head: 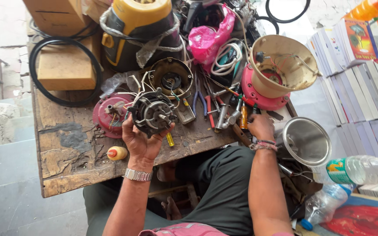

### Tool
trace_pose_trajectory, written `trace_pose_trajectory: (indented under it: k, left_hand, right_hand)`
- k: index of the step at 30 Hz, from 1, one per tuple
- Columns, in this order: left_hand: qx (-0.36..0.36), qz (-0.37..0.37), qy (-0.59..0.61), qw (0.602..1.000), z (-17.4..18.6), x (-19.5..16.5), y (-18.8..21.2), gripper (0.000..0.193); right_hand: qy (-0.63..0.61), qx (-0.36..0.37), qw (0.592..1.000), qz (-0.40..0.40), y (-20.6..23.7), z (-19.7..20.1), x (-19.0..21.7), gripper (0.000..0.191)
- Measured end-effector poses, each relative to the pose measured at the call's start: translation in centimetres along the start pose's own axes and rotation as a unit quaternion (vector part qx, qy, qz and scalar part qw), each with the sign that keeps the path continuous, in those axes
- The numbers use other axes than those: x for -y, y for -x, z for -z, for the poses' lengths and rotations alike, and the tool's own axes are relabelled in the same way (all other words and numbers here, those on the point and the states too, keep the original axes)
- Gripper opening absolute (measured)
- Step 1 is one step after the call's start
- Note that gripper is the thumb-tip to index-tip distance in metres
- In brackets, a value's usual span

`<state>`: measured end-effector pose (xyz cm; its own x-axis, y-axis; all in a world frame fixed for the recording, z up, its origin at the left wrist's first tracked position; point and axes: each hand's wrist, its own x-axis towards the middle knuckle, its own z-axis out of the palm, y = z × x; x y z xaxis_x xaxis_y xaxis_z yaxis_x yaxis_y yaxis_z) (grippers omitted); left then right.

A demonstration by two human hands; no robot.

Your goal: The person holds a small electric motor rotor and uses a screwdriver and a hammer to adjust its internal components. They repeatedly tap the rotor with the hammer while rotating it by hand, then switch to using the screwdriver to pry or align parts inside the rotor.

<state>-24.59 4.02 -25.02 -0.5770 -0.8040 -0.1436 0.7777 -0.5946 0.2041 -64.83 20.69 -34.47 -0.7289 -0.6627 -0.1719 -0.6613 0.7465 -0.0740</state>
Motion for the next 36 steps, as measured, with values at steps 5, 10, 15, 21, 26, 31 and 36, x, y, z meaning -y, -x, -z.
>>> trace_pose_trajectory:
  k: [5,10,15,21,26,31,36]
  left_hand:
    - [-0.032,0.006,0.001,0.999,-0.1,0.1,-0.6,0.066]
    - [-0.028,0.007,-0.015,0.999,0.7,0.6,-1.8,0.064]
    - [-0.008,0.02,0.004,1.0,1.7,2.0,-2.2,0.061]
    - [0.005,0.031,0.006,1.0,1.3,3.8,-2.5,0.057]
    - [0.025,0.025,-0.042,0.999,1.2,5.1,-3.2,0.055]
    - [0.027,0.003,-0.052,0.998,2.1,6.2,-4.3,0.05]
    - [0.021,-0.003,-0.035,0.999,1.9,7.1,-5.9,0.05]
  right_hand:
    - [-0.056,0.002,0.994,-0.09,0.8,0.9,0.3,0.026]
    - [-0.018,-0.019,0.997,-0.078,2.5,5.2,1.6,0.027]
    - [0.0,-0.046,0.998,-0.031,5.8,13.3,5.4,0.034]
    - [-0.126,-0.242,0.942,0.194,10.1,21.9,10.7,0.025]
    - [-0.368,-0.245,0.849,0.29,9.7,20.4,14.2,0.022]
    - [-0.527,-0.099,0.8,0.267,7.3,15.2,15.8,0.017]
    - [-0.486,-0.128,0.828,0.25,6.1,13.9,15.9,0.019]
